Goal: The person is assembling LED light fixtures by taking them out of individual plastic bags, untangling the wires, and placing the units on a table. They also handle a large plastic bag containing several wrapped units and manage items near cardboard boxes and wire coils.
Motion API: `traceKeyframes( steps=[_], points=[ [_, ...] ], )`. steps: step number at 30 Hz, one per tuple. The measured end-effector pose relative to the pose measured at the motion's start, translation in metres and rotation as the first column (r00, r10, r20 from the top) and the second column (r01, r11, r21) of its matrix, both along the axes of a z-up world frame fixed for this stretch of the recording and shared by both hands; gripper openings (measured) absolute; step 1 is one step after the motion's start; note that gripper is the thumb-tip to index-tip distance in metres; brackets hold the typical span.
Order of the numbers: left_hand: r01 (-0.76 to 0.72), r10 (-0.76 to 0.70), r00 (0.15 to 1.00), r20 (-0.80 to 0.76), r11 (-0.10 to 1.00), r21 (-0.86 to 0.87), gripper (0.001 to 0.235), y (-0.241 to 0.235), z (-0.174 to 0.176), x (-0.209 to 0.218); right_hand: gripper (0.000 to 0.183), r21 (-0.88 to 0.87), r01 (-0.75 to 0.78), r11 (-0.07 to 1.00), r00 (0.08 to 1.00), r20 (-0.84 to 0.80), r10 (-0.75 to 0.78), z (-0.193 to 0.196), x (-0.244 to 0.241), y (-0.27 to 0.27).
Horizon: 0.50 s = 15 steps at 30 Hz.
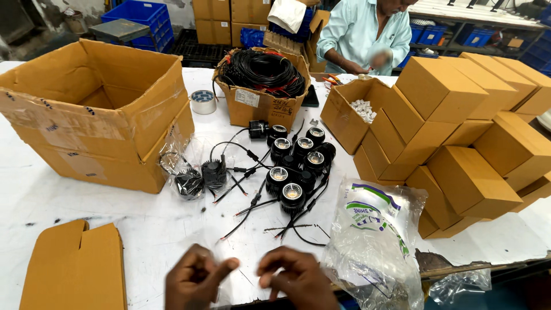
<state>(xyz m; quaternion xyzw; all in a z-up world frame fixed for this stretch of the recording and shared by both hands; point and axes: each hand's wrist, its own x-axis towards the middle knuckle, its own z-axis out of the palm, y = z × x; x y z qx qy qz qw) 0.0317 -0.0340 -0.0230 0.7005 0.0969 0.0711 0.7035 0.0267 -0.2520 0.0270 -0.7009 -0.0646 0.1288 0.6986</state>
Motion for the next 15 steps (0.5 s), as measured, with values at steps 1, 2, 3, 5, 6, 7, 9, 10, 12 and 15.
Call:
traceKeyframes(
  steps=[1,2,3,5,6,7,9,10,12,15],
  points=[
    [0.004,-0.006,0.999,0.043,1.0,0.027,0.044,-0.006,-0.001,0.0,0.019,-0.123,-0.077,0.989,0.997,0.014,0.079,-0.001,-0.002,0.005],
    [0.057,-0.058,0.998,0.032,0.998,0.023,0.043,-0.012,-0.002,-0.001,0.022,-0.246,-0.149,0.958,0.987,0.018,0.158,-0.003,-0.003,0.009],
    [0.11,-0.111,0.994,0.023,0.994,0.018,0.041,-0.017,-0.002,-0.001,0.014,-0.183,-0.133,0.974,0.981,0.119,0.156,-0.007,-0.003,0.012],
    [0.135,-0.132,0.99,-0.047,0.989,0.062,0.036,-0.017,0.004,0.0,0.006,-0.052,-0.115,0.992,0.941,0.315,0.126,-0.016,-0.001,0.016],
    [0.108,-0.097,0.99,-0.106,0.988,0.112,0.032,-0.008,0.009,0.0,0.006,0.011,-0.021,1.0,0.964,0.265,0.017,-0.018,0.003,0.011],
    [0.083,-0.056,0.985,-0.164,0.983,0.163,0.029,-0.003,0.012,-0.001,0.006,0.068,0.076,0.995,0.975,0.205,-0.089,-0.017,0.005,0.002],
    [0.013,-0.014,1.0,0.003,0.979,0.204,0.028,0.002,0.013,-0.002,0.009,0.144,0.233,0.962,0.959,0.129,-0.252,-0.012,0.009,-0.001],
    [-0.027,0.008,0.996,0.088,0.975,0.221,0.028,0.004,0.013,-0.002,0.015,0.169,0.29,0.942,0.943,0.118,-0.312,-0.007,0.011,0.002],
    [-0.042,0.002,0.992,0.13,0.952,0.305,0.02,-0.009,0.011,-0.002,0.034,0.127,0.286,0.95,0.941,0.151,-0.303,0.0,0.009,0.012],
    [-0.07,-0.133,0.923,0.36,0.864,0.499,0.017,-0.031,0.014,0.0,0.051,-0.081,0.151,0.985,0.955,0.27,-0.124,-0.005,0.004,0.026]
  ],
)
